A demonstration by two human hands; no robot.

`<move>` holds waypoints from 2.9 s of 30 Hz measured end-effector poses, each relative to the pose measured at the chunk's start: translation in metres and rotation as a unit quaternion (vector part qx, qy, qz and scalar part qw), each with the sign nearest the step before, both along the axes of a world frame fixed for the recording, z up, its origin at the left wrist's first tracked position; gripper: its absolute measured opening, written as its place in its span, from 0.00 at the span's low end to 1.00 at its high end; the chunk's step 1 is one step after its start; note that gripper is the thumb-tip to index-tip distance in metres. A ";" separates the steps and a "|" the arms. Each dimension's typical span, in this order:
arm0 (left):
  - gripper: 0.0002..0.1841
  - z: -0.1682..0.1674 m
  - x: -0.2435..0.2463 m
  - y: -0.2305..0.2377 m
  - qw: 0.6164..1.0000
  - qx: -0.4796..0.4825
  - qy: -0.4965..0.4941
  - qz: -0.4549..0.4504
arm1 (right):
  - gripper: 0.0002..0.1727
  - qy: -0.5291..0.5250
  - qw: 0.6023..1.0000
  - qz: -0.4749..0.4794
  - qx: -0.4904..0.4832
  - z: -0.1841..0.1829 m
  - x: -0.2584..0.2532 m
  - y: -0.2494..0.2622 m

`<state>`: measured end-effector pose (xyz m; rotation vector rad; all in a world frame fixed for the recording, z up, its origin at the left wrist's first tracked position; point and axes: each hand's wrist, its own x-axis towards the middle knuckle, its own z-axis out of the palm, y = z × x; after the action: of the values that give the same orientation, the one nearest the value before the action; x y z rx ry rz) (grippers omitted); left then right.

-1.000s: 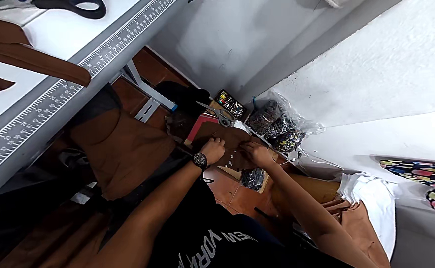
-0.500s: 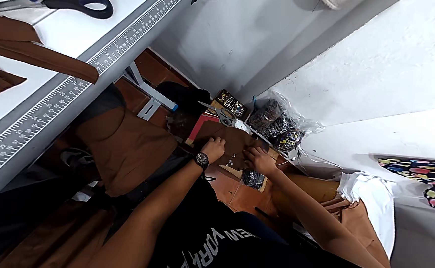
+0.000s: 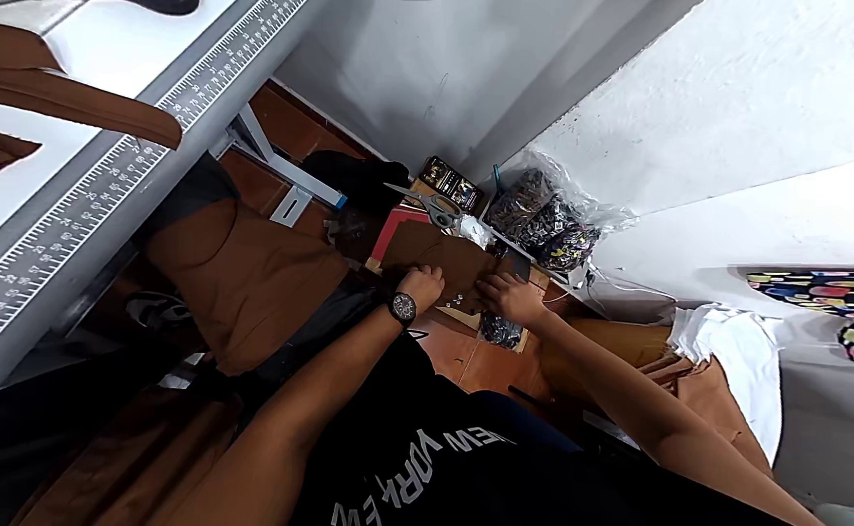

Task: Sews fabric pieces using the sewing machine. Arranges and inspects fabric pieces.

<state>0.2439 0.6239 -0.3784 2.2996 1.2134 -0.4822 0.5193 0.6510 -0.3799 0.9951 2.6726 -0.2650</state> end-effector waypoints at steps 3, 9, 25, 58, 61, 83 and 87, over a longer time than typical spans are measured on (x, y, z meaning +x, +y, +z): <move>0.39 -0.005 0.001 0.002 1.000 -0.015 0.006 -0.027 | 0.34 -0.020 1.000 -0.008 -0.022 -0.008 0.004 -0.006; 0.35 -0.014 0.000 0.007 0.998 -0.009 -0.004 -0.056 | 0.33 -0.056 0.995 -0.058 -0.059 -0.004 -0.008 -0.005; 0.15 0.116 -0.064 0.093 0.950 0.069 -0.274 0.132 | 0.12 0.095 0.970 -0.149 -0.165 0.154 -0.002 0.102; 0.26 -0.014 -0.016 0.025 0.995 0.097 0.002 -0.038 | 0.40 0.001 0.986 -0.166 -0.011 -0.016 -0.001 -0.019; 0.28 -0.013 -0.014 0.023 0.996 0.072 -0.012 -0.055 | 0.33 0.007 0.985 -0.171 -0.031 -0.016 -0.003 -0.015; 0.10 0.288 -0.088 0.067 0.997 0.035 -0.059 0.028 | 0.33 0.074 0.955 -0.246 -0.146 0.015 -0.027 0.010; 0.09 0.319 -0.116 0.056 0.998 0.043 -0.006 0.038 | 0.37 -0.054 0.974 -0.161 -0.147 0.000 -0.025 -0.001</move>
<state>0.1278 0.6802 -0.0599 2.3146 1.3346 -0.3950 0.4947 0.6502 -0.3804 1.2958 2.2793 -0.6339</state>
